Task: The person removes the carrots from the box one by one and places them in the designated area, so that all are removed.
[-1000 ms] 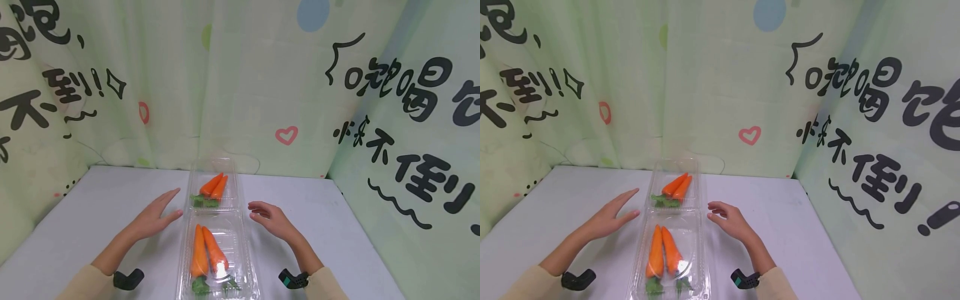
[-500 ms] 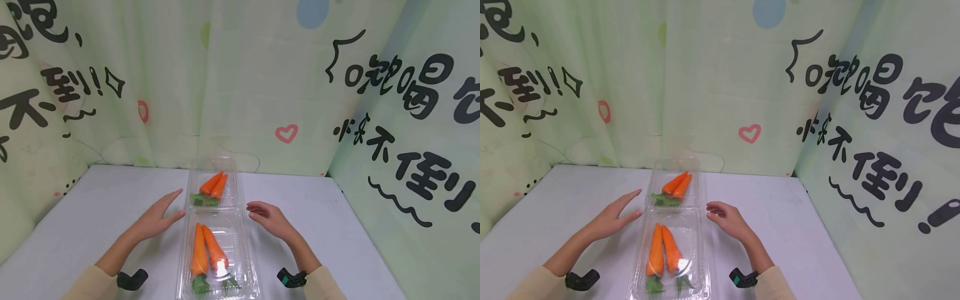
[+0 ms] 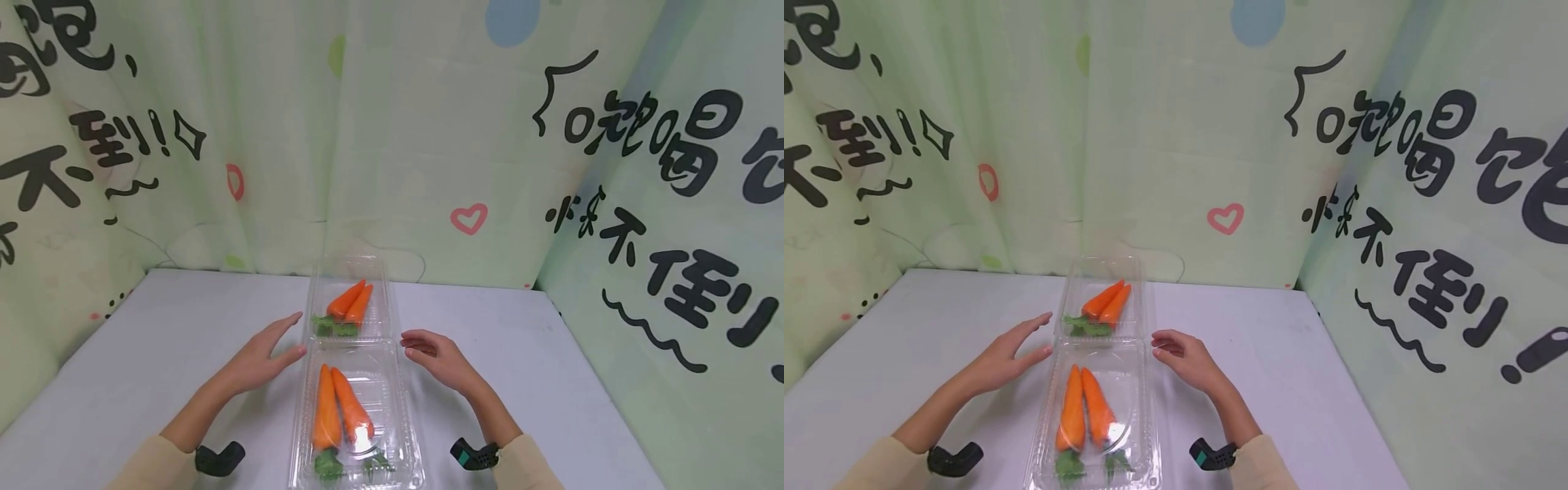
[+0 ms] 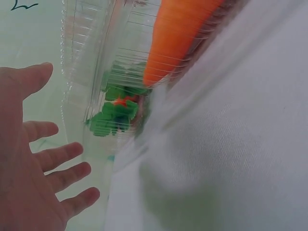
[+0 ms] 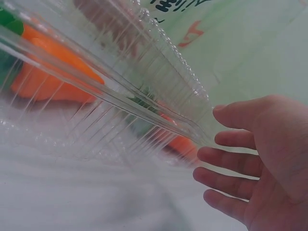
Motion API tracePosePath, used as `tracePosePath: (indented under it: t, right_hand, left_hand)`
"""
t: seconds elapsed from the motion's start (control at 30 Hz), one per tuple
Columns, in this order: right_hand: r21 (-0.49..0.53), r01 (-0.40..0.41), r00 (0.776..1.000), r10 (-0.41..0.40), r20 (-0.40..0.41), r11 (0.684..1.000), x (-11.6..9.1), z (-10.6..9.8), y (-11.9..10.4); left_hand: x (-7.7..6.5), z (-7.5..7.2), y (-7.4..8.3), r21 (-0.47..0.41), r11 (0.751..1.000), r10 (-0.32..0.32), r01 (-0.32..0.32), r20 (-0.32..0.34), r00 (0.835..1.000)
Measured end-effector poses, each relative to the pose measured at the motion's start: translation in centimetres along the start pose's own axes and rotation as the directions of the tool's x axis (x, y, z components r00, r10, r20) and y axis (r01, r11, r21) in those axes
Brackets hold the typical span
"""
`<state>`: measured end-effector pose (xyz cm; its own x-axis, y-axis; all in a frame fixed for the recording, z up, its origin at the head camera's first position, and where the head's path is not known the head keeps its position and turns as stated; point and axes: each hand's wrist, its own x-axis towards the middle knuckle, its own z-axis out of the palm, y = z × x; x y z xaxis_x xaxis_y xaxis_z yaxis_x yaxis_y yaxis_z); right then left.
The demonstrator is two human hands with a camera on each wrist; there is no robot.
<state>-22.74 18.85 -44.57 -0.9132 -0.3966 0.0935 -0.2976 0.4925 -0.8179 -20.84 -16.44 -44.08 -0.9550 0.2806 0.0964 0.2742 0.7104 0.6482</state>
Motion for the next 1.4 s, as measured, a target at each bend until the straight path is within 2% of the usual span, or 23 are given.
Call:
tracePosePath:
  t: [0.77, 1.4]
  right_hand:
    - [0.026, -0.027, 1.000, 0.027, 0.010, 0.999, 0.4, 0.1, -0.1]
    - [0.069, -0.012, 0.998, 0.007, 0.059, 0.998, 0.6, 0.4, 0.8]
  left_hand:
    - [0.0, 0.8, 0.0, 0.005, 1.000, 0.016, -0.016, -0.004, 1.000]
    - [0.2, 1.2, 0.3, -0.092, 0.995, 0.038, -0.035, 0.034, 0.999]
